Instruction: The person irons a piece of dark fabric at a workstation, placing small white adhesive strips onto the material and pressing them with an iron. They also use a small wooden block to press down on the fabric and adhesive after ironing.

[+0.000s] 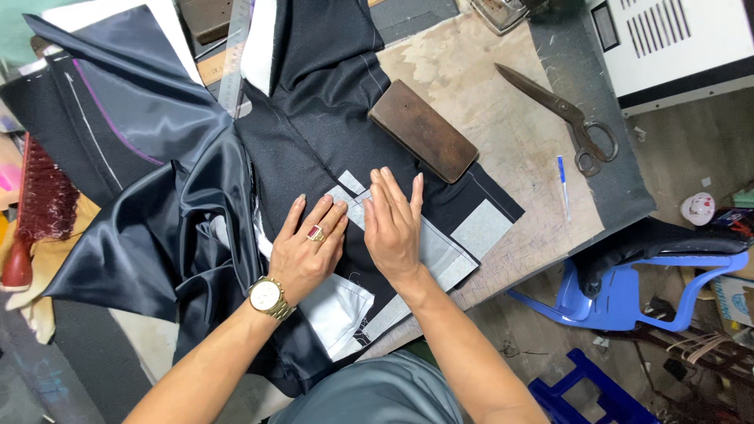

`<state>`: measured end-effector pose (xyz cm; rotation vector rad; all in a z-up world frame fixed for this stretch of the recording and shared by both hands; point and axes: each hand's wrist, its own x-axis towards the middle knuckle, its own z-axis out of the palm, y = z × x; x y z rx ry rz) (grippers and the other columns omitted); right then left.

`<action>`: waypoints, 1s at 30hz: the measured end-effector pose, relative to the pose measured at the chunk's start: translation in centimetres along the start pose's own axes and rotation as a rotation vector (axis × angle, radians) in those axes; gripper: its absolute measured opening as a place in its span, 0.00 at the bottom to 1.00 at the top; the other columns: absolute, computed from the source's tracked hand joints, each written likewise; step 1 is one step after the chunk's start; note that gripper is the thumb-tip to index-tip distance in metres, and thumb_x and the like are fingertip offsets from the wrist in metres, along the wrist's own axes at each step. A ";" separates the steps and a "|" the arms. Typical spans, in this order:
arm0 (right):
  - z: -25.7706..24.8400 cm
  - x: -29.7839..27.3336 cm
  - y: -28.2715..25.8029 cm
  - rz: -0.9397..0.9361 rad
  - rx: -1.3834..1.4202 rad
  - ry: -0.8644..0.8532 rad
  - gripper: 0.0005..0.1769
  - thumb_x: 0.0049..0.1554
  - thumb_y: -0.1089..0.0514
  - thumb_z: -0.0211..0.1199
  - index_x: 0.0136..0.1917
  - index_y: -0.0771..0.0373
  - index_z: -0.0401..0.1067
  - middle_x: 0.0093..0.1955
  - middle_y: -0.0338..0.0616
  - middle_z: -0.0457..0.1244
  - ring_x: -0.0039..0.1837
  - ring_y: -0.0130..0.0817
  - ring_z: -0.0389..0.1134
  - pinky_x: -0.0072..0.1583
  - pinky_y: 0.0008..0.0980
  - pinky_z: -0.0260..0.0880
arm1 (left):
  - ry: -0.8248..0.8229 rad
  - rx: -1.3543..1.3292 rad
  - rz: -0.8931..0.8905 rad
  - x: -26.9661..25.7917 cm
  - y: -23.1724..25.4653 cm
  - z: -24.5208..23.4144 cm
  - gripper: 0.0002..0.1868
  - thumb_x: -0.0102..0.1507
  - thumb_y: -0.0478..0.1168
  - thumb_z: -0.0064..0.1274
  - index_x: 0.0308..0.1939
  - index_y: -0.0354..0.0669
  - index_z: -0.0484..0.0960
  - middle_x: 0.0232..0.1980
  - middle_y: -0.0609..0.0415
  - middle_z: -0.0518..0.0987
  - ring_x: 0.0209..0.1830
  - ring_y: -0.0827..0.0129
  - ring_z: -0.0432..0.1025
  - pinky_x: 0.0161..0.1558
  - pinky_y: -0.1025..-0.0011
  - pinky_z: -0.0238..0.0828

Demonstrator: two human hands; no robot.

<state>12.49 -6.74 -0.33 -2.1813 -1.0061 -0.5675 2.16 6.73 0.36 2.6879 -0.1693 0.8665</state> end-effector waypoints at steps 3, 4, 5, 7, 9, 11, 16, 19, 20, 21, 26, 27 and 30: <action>0.1 -0.2 -1.3 0.016 0.135 0.035 0.15 0.62 0.67 0.62 0.62 0.77 0.72 0.65 0.57 0.68 0.68 0.52 0.69 0.73 0.57 0.62 | 0.000 0.014 0.004 0.1 0.1 0.0 0.15 0.62 0.36 0.54 0.52 0.37 0.84 0.63 0.45 0.81 0.65 0.53 0.75 0.70 0.46 0.62; 0.7 -0.9 -1.1 0.019 0.134 0.032 0.15 0.62 0.67 0.62 0.62 0.77 0.72 0.65 0.57 0.68 0.68 0.52 0.69 0.73 0.57 0.62 | -0.003 0.011 0.002 -0.4 0.1 0.2 0.15 0.62 0.36 0.54 0.52 0.37 0.84 0.63 0.45 0.81 0.65 0.53 0.75 0.70 0.46 0.62; 1.3 -1.3 -0.6 0.083 0.128 0.054 0.17 0.61 0.67 0.63 0.63 0.76 0.71 0.65 0.55 0.68 0.69 0.49 0.69 0.74 0.55 0.59 | 0.003 -0.007 -0.004 -0.6 0.0 0.4 0.16 0.62 0.36 0.54 0.53 0.37 0.84 0.63 0.45 0.81 0.65 0.52 0.74 0.70 0.46 0.61; 2.2 -1.7 -0.2 0.145 0.124 0.079 0.19 0.61 0.67 0.64 0.64 0.75 0.69 0.66 0.52 0.68 0.69 0.46 0.68 0.75 0.52 0.57 | 0.010 -0.023 -0.009 -0.4 0.0 0.3 0.16 0.63 0.35 0.54 0.55 0.37 0.83 0.64 0.45 0.81 0.66 0.52 0.74 0.71 0.46 0.61; 2.4 -2.0 -0.3 0.220 0.119 0.073 0.18 0.60 0.66 0.64 0.64 0.71 0.70 0.65 0.47 0.69 0.69 0.42 0.69 0.76 0.50 0.54 | 0.027 -0.030 -0.028 0.5 0.3 -0.3 0.13 0.61 0.34 0.55 0.49 0.38 0.85 0.58 0.47 0.84 0.60 0.53 0.77 0.67 0.48 0.65; 2.6 -2.0 -0.3 0.235 0.111 0.082 0.19 0.60 0.65 0.65 0.64 0.69 0.71 0.65 0.45 0.69 0.69 0.40 0.69 0.76 0.50 0.54 | 0.031 -0.022 -0.051 1.1 0.2 -0.1 0.12 0.62 0.35 0.55 0.49 0.39 0.85 0.54 0.48 0.84 0.56 0.54 0.78 0.64 0.49 0.67; 2.9 -1.9 -0.3 0.258 0.064 0.104 0.22 0.56 0.64 0.70 0.63 0.65 0.72 0.63 0.40 0.70 0.67 0.37 0.70 0.76 0.47 0.55 | 0.000 0.082 -0.044 2.6 -1.3 0.9 0.20 0.58 0.35 0.57 0.55 0.48 0.84 0.42 0.56 0.81 0.44 0.60 0.77 0.56 0.55 0.71; 2.3 -1.3 -0.5 0.234 0.089 0.124 0.20 0.57 0.64 0.69 0.62 0.64 0.73 0.64 0.39 0.70 0.66 0.36 0.71 0.77 0.47 0.55 | -0.087 0.155 -0.034 3.4 -1.8 0.6 0.16 0.58 0.36 0.60 0.50 0.50 0.85 0.41 0.54 0.79 0.42 0.60 0.75 0.51 0.56 0.69; 2.2 -1.4 -0.3 0.207 0.112 0.133 0.17 0.57 0.64 0.69 0.60 0.65 0.74 0.63 0.43 0.70 0.66 0.40 0.71 0.75 0.49 0.57 | -0.081 0.157 0.011 3.6 -1.8 0.4 0.12 0.61 0.35 0.55 0.48 0.47 0.85 0.43 0.50 0.78 0.44 0.57 0.74 0.49 0.57 0.68; 2.0 -1.4 -0.2 0.183 0.131 0.144 0.15 0.57 0.64 0.70 0.57 0.67 0.74 0.63 0.46 0.70 0.65 0.43 0.71 0.74 0.51 0.59 | -0.077 0.157 0.058 3.8 -1.7 0.3 0.09 0.64 0.34 0.51 0.45 0.44 0.84 0.44 0.46 0.77 0.46 0.53 0.73 0.47 0.58 0.67; 0.1 -2.5 -0.7 -0.082 0.076 0.095 0.08 0.54 0.68 0.71 0.49 0.65 0.78 0.59 0.47 0.72 0.59 0.47 0.73 0.71 0.59 0.62 | -0.064 0.174 0.085 3.8 -1.4 -0.3 0.09 0.65 0.35 0.50 0.45 0.41 0.85 0.46 0.44 0.78 0.49 0.52 0.74 0.50 0.57 0.68; 0.0 -2.9 -0.7 -0.131 0.084 0.048 0.08 0.54 0.67 0.71 0.48 0.64 0.78 0.59 0.46 0.72 0.59 0.46 0.73 0.71 0.58 0.63 | -0.058 0.172 0.088 3.5 -1.5 -0.1 0.10 0.65 0.35 0.50 0.47 0.41 0.84 0.48 0.43 0.79 0.50 0.51 0.74 0.51 0.56 0.68; -0.9 -2.5 -0.8 -0.145 0.104 -0.001 0.07 0.56 0.68 0.69 0.50 0.66 0.77 0.59 0.48 0.71 0.58 0.47 0.73 0.68 0.55 0.65 | -0.061 0.187 0.067 3.0 -1.5 -0.2 0.12 0.63 0.36 0.52 0.49 0.42 0.84 0.49 0.44 0.79 0.53 0.52 0.73 0.54 0.53 0.67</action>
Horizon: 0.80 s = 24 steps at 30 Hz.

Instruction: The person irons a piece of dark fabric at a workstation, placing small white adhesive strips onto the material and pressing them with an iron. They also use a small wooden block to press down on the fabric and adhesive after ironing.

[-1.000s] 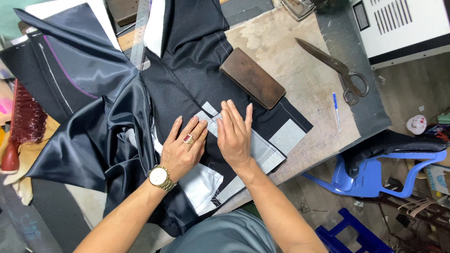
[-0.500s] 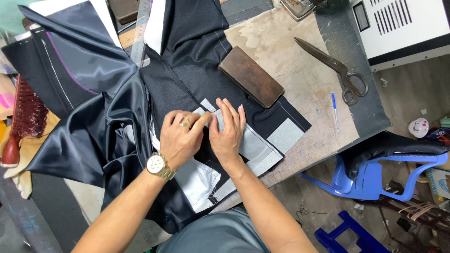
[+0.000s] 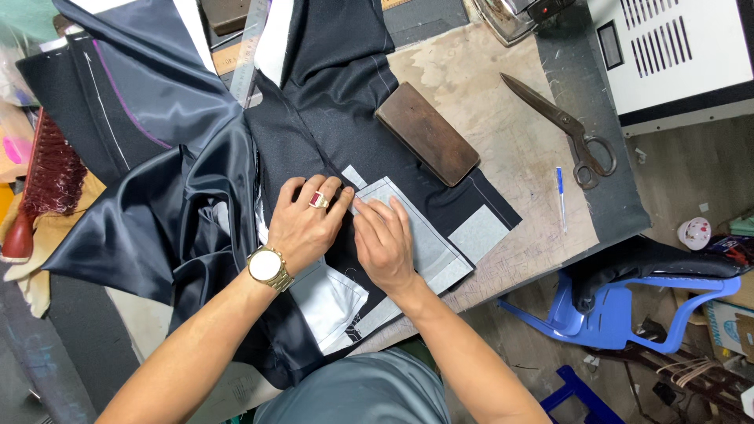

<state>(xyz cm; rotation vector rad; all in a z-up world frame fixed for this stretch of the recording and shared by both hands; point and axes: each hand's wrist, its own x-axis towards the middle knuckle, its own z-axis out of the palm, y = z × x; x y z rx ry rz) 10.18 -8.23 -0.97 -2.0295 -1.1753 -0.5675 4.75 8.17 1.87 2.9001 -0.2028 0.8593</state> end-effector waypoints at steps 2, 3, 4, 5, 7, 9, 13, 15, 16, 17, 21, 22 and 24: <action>-0.3 0.4 -0.2 0.007 -0.006 -0.012 0.08 0.56 0.67 0.69 0.51 0.66 0.77 0.59 0.48 0.71 0.58 0.46 0.72 0.68 0.55 0.66 | 0.001 0.005 -0.009 0.0 0.3 -0.3 0.12 0.64 0.36 0.51 0.49 0.42 0.84 0.49 0.44 0.79 0.53 0.52 0.73 0.55 0.53 0.66; -0.5 0.7 -0.4 0.015 -0.013 -0.022 0.08 0.57 0.66 0.69 0.52 0.66 0.77 0.58 0.48 0.71 0.58 0.46 0.72 0.67 0.55 0.67 | 0.001 0.010 -0.016 0.1 0.3 -0.4 0.12 0.64 0.37 0.50 0.49 0.42 0.84 0.49 0.44 0.79 0.53 0.51 0.73 0.55 0.52 0.65; -0.6 0.9 -0.3 0.012 -0.011 -0.022 0.08 0.57 0.66 0.69 0.52 0.66 0.77 0.58 0.48 0.71 0.58 0.46 0.72 0.67 0.55 0.67 | 0.002 0.012 -0.018 0.1 0.2 -0.3 0.12 0.64 0.37 0.50 0.49 0.42 0.84 0.49 0.44 0.79 0.53 0.51 0.73 0.55 0.52 0.65; -0.7 1.1 -0.3 -0.008 -0.013 -0.048 0.09 0.57 0.66 0.68 0.52 0.67 0.77 0.60 0.49 0.71 0.59 0.47 0.72 0.67 0.55 0.66 | 0.004 0.014 -0.013 -0.1 0.1 -0.2 0.12 0.64 0.37 0.51 0.50 0.43 0.84 0.49 0.45 0.79 0.53 0.52 0.73 0.56 0.52 0.65; -0.9 1.4 -0.4 -0.028 -0.014 -0.073 0.09 0.58 0.65 0.68 0.53 0.67 0.76 0.62 0.50 0.70 0.60 0.48 0.71 0.67 0.55 0.66 | 0.005 0.015 -0.007 -0.2 -0.1 -0.1 0.12 0.63 0.37 0.52 0.50 0.43 0.84 0.49 0.45 0.79 0.54 0.53 0.73 0.56 0.52 0.65; -1.2 1.4 -0.5 -0.048 -0.088 -0.110 0.09 0.59 0.63 0.67 0.53 0.66 0.76 0.62 0.51 0.69 0.60 0.48 0.71 0.67 0.57 0.65 | 0.001 0.005 0.003 -0.3 -0.2 0.0 0.13 0.62 0.37 0.52 0.50 0.44 0.83 0.50 0.46 0.79 0.54 0.53 0.73 0.57 0.52 0.65; -1.6 1.8 -0.9 -0.086 -0.198 -0.179 0.07 0.61 0.60 0.63 0.51 0.64 0.75 0.61 0.50 0.69 0.60 0.48 0.70 0.66 0.59 0.64 | 0.007 -0.012 -0.010 -0.4 -0.4 0.3 0.13 0.63 0.38 0.52 0.50 0.44 0.83 0.50 0.46 0.80 0.55 0.53 0.73 0.57 0.52 0.65; -1.5 2.1 -1.0 -0.086 -0.278 -0.234 0.09 0.63 0.56 0.60 0.50 0.64 0.75 0.59 0.51 0.69 0.59 0.47 0.69 0.66 0.62 0.61 | 0.028 -0.014 -0.006 -0.4 -0.4 0.4 0.13 0.62 0.37 0.52 0.50 0.43 0.84 0.50 0.46 0.80 0.54 0.53 0.73 0.57 0.53 0.65; -1.7 2.2 -0.9 -0.084 -0.277 -0.236 0.09 0.63 0.56 0.60 0.50 0.64 0.75 0.59 0.51 0.69 0.59 0.47 0.69 0.66 0.62 0.61 | 0.026 -0.014 -0.007 -0.6 -0.4 0.4 0.13 0.62 0.37 0.52 0.50 0.43 0.84 0.50 0.46 0.80 0.54 0.53 0.73 0.57 0.53 0.65; -1.8 2.5 -0.7 -0.085 -0.244 -0.257 0.09 0.62 0.56 0.61 0.48 0.65 0.75 0.58 0.51 0.70 0.59 0.47 0.69 0.66 0.60 0.61 | 0.032 -0.016 -0.011 -0.6 -0.3 0.5 0.14 0.61 0.37 0.53 0.50 0.43 0.84 0.50 0.47 0.80 0.54 0.54 0.73 0.57 0.53 0.65; -2.5 2.5 -0.5 -0.082 -0.143 -0.293 0.10 0.63 0.55 0.62 0.49 0.64 0.75 0.58 0.51 0.70 0.60 0.47 0.69 0.65 0.56 0.63 | 0.055 -0.017 -0.027 -0.7 -0.2 0.6 0.14 0.61 0.37 0.54 0.50 0.43 0.84 0.51 0.47 0.81 0.54 0.54 0.74 0.58 0.53 0.65; -2.6 2.5 -0.4 -0.087 -0.141 -0.296 0.10 0.63 0.55 0.62 0.49 0.64 0.75 0.58 0.51 0.70 0.60 0.47 0.69 0.65 0.56 0.63 | 0.056 -0.016 -0.033 -0.7 -0.2 0.7 0.14 0.61 0.37 0.54 0.50 0.43 0.84 0.51 0.47 0.81 0.54 0.54 0.74 0.58 0.53 0.65; -2.6 2.5 -0.4 -0.102 -0.121 -0.284 0.10 0.63 0.56 0.62 0.51 0.65 0.76 0.59 0.51 0.70 0.60 0.46 0.69 0.62 0.50 0.65 | 0.074 -0.019 -0.039 -0.8 -0.1 0.9 0.14 0.61 0.37 0.54 0.50 0.42 0.84 0.51 0.47 0.81 0.54 0.54 0.74 0.58 0.53 0.66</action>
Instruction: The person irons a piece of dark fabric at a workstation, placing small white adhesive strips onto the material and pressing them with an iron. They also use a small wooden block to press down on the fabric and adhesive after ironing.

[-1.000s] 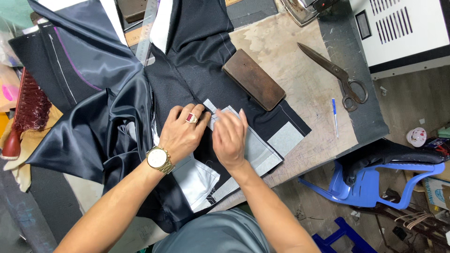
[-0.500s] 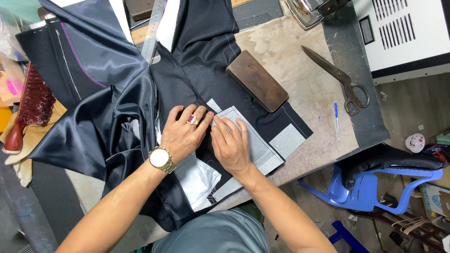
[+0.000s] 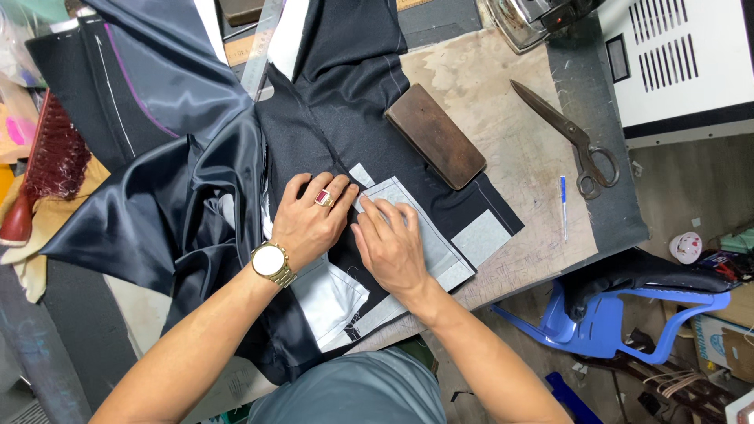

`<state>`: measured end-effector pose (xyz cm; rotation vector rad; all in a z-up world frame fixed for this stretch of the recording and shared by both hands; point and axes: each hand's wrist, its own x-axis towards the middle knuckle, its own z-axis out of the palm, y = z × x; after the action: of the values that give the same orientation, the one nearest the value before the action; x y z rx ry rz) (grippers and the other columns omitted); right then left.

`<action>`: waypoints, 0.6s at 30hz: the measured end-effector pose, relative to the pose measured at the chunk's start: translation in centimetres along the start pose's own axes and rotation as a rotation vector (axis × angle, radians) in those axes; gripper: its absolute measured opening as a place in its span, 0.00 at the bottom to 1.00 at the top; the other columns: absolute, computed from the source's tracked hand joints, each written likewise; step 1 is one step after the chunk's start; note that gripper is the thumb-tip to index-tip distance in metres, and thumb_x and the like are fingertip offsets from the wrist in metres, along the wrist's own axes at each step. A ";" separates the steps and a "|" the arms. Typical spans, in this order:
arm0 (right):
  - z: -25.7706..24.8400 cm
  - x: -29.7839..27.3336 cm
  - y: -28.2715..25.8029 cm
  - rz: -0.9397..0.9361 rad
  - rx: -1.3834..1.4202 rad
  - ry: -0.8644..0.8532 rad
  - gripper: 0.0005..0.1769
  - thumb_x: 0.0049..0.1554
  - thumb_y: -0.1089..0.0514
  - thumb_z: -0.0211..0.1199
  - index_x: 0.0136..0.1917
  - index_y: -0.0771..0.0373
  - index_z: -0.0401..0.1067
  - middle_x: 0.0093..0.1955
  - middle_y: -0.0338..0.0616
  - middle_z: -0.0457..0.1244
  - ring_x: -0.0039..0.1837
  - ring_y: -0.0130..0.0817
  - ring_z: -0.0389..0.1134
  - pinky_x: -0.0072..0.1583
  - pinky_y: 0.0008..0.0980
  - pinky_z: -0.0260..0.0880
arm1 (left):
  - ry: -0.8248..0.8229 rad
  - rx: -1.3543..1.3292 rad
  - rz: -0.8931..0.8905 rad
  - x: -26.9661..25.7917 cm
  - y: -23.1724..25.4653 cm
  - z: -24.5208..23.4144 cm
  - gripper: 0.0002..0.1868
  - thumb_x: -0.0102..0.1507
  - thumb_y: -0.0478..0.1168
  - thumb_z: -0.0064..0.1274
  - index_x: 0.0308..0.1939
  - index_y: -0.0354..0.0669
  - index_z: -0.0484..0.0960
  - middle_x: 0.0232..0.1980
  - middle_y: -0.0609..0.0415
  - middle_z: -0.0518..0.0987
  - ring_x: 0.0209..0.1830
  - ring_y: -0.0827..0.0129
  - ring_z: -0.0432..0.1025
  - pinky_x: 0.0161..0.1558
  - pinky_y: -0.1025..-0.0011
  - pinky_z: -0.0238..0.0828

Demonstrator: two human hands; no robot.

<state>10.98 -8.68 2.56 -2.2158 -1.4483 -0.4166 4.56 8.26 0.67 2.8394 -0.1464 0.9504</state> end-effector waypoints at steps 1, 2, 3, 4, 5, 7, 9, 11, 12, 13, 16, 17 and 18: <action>0.0 0.1 -0.1 -0.001 0.001 -0.001 0.10 0.63 0.56 0.62 0.51 0.65 0.76 0.59 0.51 0.70 0.60 0.46 0.69 0.62 0.50 0.65 | 0.000 0.000 -0.001 -0.1 0.0 0.0 0.14 0.61 0.37 0.54 0.50 0.42 0.84 0.51 0.47 0.81 0.54 0.54 0.74 0.58 0.53 0.66; 0.1 0.2 -0.1 0.009 -0.027 -0.016 0.10 0.63 0.55 0.62 0.51 0.65 0.76 0.58 0.51 0.70 0.60 0.45 0.69 0.61 0.49 0.64 | -0.006 -0.002 -0.006 -0.2 0.0 0.1 0.15 0.61 0.37 0.54 0.51 0.42 0.84 0.52 0.47 0.81 0.55 0.54 0.74 0.58 0.53 0.66; 0.1 0.3 -0.1 0.019 -0.055 -0.030 0.11 0.63 0.55 0.62 0.52 0.65 0.76 0.58 0.51 0.70 0.60 0.45 0.69 0.60 0.48 0.64 | -0.012 -0.004 -0.010 -0.3 0.0 0.1 0.15 0.61 0.38 0.54 0.52 0.42 0.84 0.52 0.47 0.81 0.55 0.54 0.74 0.59 0.53 0.66; 0.1 0.3 -0.1 0.018 -0.054 -0.031 0.11 0.63 0.55 0.62 0.52 0.65 0.76 0.58 0.51 0.70 0.60 0.45 0.69 0.60 0.48 0.64 | -0.013 -0.003 -0.011 -0.3 0.0 0.2 0.15 0.61 0.38 0.54 0.52 0.42 0.84 0.52 0.47 0.81 0.55 0.54 0.74 0.59 0.53 0.66; 0.2 0.2 -0.1 0.033 -0.064 -0.041 0.12 0.63 0.54 0.62 0.53 0.65 0.76 0.59 0.50 0.70 0.60 0.44 0.69 0.60 0.48 0.63 | -0.015 -0.009 -0.017 -0.3 0.1 0.2 0.15 0.61 0.37 0.54 0.52 0.42 0.84 0.53 0.47 0.81 0.56 0.54 0.74 0.59 0.52 0.65; 0.1 0.2 -0.2 0.045 -0.077 -0.051 0.12 0.64 0.54 0.62 0.54 0.65 0.76 0.59 0.50 0.70 0.60 0.44 0.68 0.60 0.48 0.63 | -0.015 -0.015 -0.023 -0.4 0.3 0.2 0.16 0.61 0.37 0.55 0.53 0.41 0.84 0.53 0.47 0.81 0.56 0.53 0.74 0.60 0.52 0.65; -0.2 0.5 -0.4 0.058 -0.066 -0.044 0.11 0.64 0.55 0.62 0.53 0.65 0.76 0.59 0.49 0.70 0.60 0.43 0.68 0.61 0.49 0.61 | -0.012 -0.014 -0.057 -0.2 0.6 0.0 0.16 0.61 0.38 0.55 0.53 0.41 0.84 0.53 0.46 0.81 0.56 0.53 0.74 0.61 0.51 0.65; 0.0 0.1 -0.3 0.068 -0.039 -0.028 0.10 0.63 0.56 0.63 0.52 0.64 0.76 0.59 0.48 0.70 0.60 0.43 0.68 0.62 0.49 0.61 | -0.016 -0.023 -0.101 -0.2 1.3 -0.7 0.17 0.62 0.39 0.57 0.54 0.40 0.83 0.55 0.45 0.81 0.58 0.52 0.74 0.62 0.50 0.63; 0.1 -0.1 -0.3 0.083 -0.011 -0.012 0.09 0.62 0.57 0.64 0.52 0.64 0.76 0.60 0.47 0.71 0.60 0.43 0.69 0.62 0.48 0.61 | -0.023 -0.034 -0.143 -0.1 1.6 -1.1 0.17 0.63 0.40 0.58 0.55 0.39 0.83 0.57 0.43 0.80 0.60 0.50 0.73 0.63 0.48 0.62; 0.0 0.0 -0.3 0.078 -0.010 -0.014 0.09 0.62 0.57 0.64 0.52 0.64 0.76 0.60 0.47 0.71 0.60 0.43 0.69 0.62 0.48 0.61 | -0.021 -0.033 -0.148 -0.7 2.0 -1.0 0.17 0.63 0.40 0.58 0.55 0.39 0.83 0.57 0.43 0.80 0.60 0.50 0.73 0.63 0.48 0.62; -0.1 0.2 -0.2 0.118 0.032 0.035 0.06 0.62 0.59 0.63 0.51 0.63 0.76 0.60 0.45 0.71 0.59 0.41 0.71 0.62 0.45 0.63 | -0.012 -0.068 -0.127 -1.6 2.6 -0.7 0.13 0.65 0.40 0.54 0.53 0.45 0.85 0.60 0.44 0.80 0.63 0.51 0.73 0.65 0.44 0.60; -0.1 0.3 -0.2 0.126 0.047 0.053 0.05 0.62 0.60 0.63 0.50 0.63 0.76 0.59 0.44 0.72 0.58 0.40 0.71 0.62 0.45 0.63 | -0.013 -0.062 -0.122 -1.7 2.6 -0.7 0.13 0.65 0.40 0.54 0.53 0.45 0.84 0.61 0.44 0.80 0.64 0.51 0.72 0.66 0.43 0.59; -0.1 0.2 -0.2 0.134 0.061 0.071 0.04 0.61 0.61 0.63 0.49 0.63 0.76 0.58 0.43 0.72 0.57 0.39 0.72 0.62 0.44 0.63 | -0.015 -0.057 -0.116 -1.9 2.5 -0.7 0.13 0.66 0.41 0.54 0.53 0.44 0.84 0.62 0.43 0.79 0.65 0.50 0.72 0.67 0.42 0.58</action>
<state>10.90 -8.47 2.80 -2.2112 -1.2510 -0.3964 2.29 5.97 0.36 2.7692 -0.0102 0.8875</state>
